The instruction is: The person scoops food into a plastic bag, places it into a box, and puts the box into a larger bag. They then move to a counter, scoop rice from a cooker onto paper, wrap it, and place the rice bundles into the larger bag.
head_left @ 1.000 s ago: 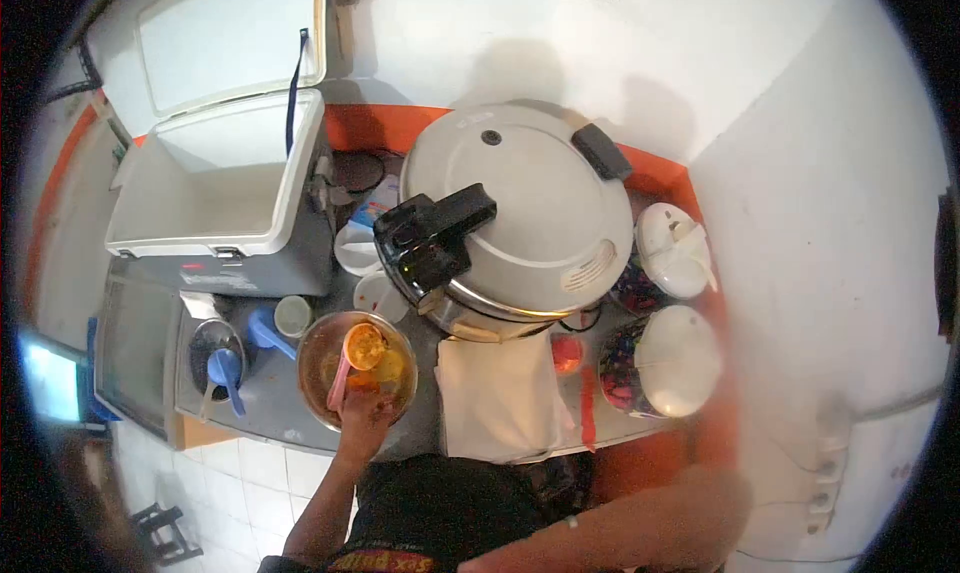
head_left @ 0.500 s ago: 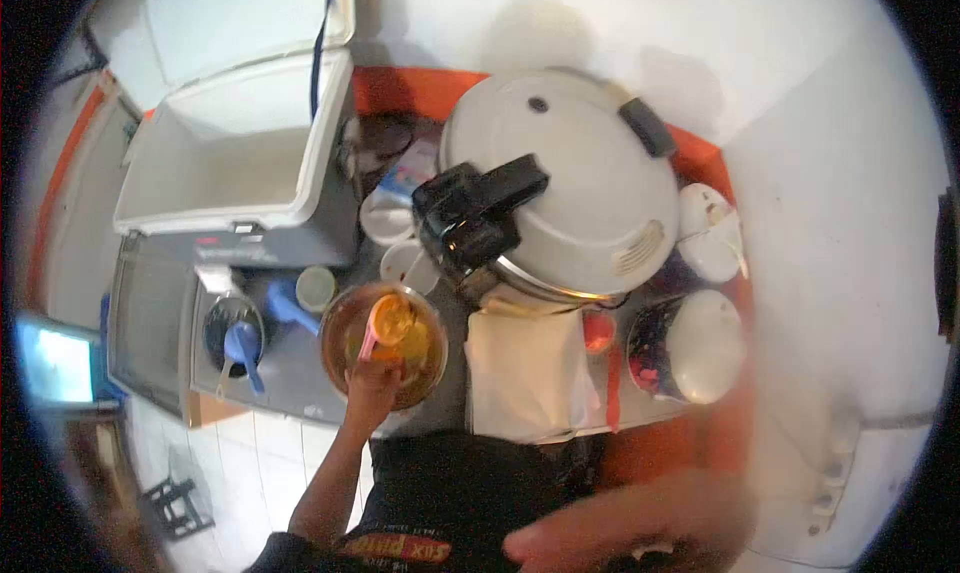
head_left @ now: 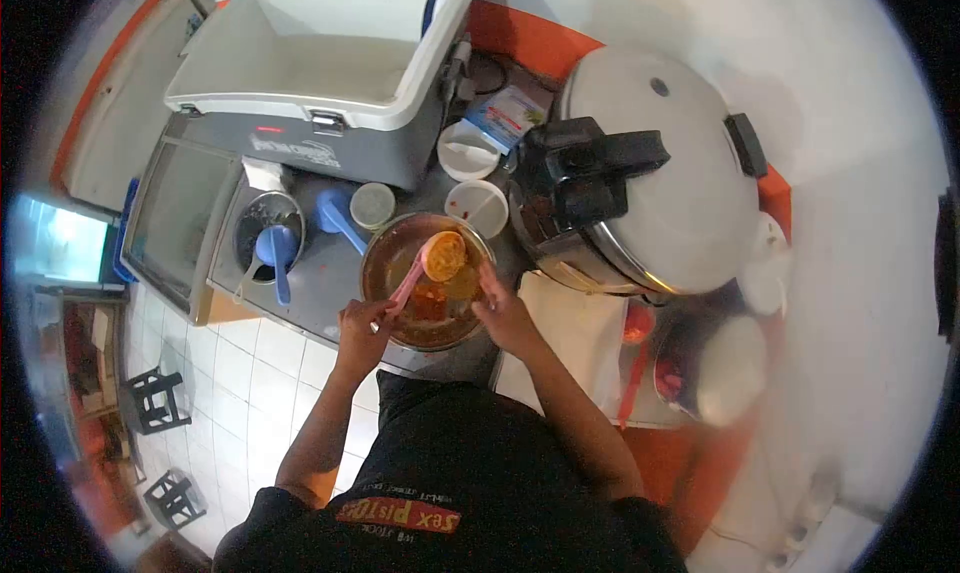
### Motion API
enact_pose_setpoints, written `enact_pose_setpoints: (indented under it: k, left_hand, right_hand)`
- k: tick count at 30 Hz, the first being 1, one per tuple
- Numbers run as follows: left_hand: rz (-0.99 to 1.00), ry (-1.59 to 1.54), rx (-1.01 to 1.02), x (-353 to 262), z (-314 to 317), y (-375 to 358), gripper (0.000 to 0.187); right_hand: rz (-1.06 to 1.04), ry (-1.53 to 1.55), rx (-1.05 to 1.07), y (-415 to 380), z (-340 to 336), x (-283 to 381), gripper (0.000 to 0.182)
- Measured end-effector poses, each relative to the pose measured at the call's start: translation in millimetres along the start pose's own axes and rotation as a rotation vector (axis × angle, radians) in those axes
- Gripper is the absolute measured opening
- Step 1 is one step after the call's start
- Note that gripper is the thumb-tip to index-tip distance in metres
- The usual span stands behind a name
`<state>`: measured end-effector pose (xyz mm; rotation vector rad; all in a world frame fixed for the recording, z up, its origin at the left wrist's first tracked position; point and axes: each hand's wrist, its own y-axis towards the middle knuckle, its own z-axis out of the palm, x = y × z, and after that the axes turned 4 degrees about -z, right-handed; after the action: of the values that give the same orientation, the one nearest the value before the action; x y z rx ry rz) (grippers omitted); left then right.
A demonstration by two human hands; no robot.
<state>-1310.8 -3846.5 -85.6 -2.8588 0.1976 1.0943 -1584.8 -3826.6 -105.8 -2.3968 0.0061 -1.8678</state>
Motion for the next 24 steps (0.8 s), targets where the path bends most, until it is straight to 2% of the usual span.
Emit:
enact_pose_setpoints:
  k: [1,3,6,7,8,10,12,14,15,17,21,24]
  left_hand:
    - [0.020,-0.028,-0.006,3,-1,-2,0.015]
    - [0.029,-0.044,0.000,12,2,-6,0.016]
    - [0.027,-0.145,0.047,-6,5,-17,0.016]
    - [0.110,-0.140,0.049,-10,6,-20,0.017]
    - [0.105,-0.139,0.052,-13,11,-24,0.017]
    - [0.274,-0.112,0.084,-23,23,-22,0.016]
    - [0.245,-0.050,0.102,-34,39,-18,0.013]
    - [0.484,0.214,-0.001,-24,70,1,0.015]
    - [0.487,0.213,-0.005,-14,88,7,0.015]
    - [0.411,0.568,0.292,-2,119,23,0.021]
    - [0.476,0.699,0.382,-22,120,32,0.023]
    - [0.524,0.723,0.283,-16,131,37,0.021]
  right_hand:
    - [0.000,0.006,0.014,-4,-7,5,0.061]
    - [0.191,0.308,0.036,-20,-24,17,0.058]
    - [0.316,0.335,0.027,-43,-43,30,0.051]
    - [0.314,0.336,0.027,-49,-46,28,0.051]
    - [0.338,0.333,-0.013,-61,-47,24,0.048]
    - [0.360,0.332,-0.049,-79,-48,13,0.045]
    - [0.362,0.399,-0.084,-100,-45,-1,0.044]
    - [0.397,0.418,-0.120,-113,-42,6,0.044]
    - [0.429,0.435,-0.159,-118,-42,9,0.044]
    - [0.423,0.453,-0.166,-127,-46,9,0.044]
    - [0.387,0.410,-0.217,-136,-59,16,0.044]
    - [0.373,0.392,-0.256,-139,-69,11,0.044]
